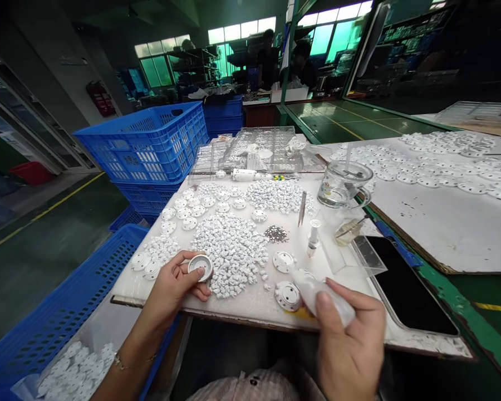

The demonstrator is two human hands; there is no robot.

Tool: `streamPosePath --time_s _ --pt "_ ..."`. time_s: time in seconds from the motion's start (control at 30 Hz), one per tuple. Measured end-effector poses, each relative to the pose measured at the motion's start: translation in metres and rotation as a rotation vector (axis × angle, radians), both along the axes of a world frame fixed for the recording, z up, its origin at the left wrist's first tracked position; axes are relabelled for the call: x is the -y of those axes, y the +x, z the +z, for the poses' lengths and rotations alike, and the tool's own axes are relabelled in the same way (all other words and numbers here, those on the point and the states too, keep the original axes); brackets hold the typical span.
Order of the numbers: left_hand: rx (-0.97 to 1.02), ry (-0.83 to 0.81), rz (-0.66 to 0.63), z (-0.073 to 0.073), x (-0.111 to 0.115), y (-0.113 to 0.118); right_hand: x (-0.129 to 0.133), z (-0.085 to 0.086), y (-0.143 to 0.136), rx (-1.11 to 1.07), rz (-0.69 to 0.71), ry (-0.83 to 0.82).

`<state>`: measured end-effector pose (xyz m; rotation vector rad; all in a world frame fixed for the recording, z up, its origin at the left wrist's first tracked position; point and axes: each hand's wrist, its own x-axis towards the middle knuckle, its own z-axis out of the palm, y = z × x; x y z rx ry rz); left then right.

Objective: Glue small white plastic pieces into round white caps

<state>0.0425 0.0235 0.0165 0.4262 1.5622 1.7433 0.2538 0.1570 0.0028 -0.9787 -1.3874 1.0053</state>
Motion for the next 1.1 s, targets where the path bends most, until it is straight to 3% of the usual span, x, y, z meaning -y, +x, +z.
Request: streamPosePath --time_s 0.1,0.23,0.4,0.6,0.73,0.87,1.0,1.1 --pt "0.001 0.003 0.001 0.0 0.0 0.0 -0.013 0.006 0.029 0.059 -0.17 -0.107" --pt "-0.003 -0.006 0.019 0.002 0.0 0.002 -0.033 0.007 0.05 0.119 -0.245 -0.2" --pt "-0.008 -0.025 0.02 0.003 0.0 0.001 -0.052 -0.012 0.049 0.077 -0.173 -0.228" --pt "-0.019 -0.02 0.028 -0.001 0.002 0.0 -0.045 -0.019 0.043 0.131 -0.147 -0.18" --pt "-0.019 -0.031 0.019 -0.001 0.001 0.0 -0.046 -0.01 0.054 0.181 -0.237 0.069" --pt "-0.025 -0.017 0.004 -0.001 0.002 -0.001 -0.081 0.009 0.059 0.208 -0.379 0.203" --pt "-0.029 -0.021 0.006 -0.001 0.003 0.0 -0.135 0.035 0.046 0.474 -0.203 0.249" --pt "-0.028 -0.019 0.021 -0.001 0.004 0.001 -0.162 0.047 0.029 0.585 -0.101 0.292"
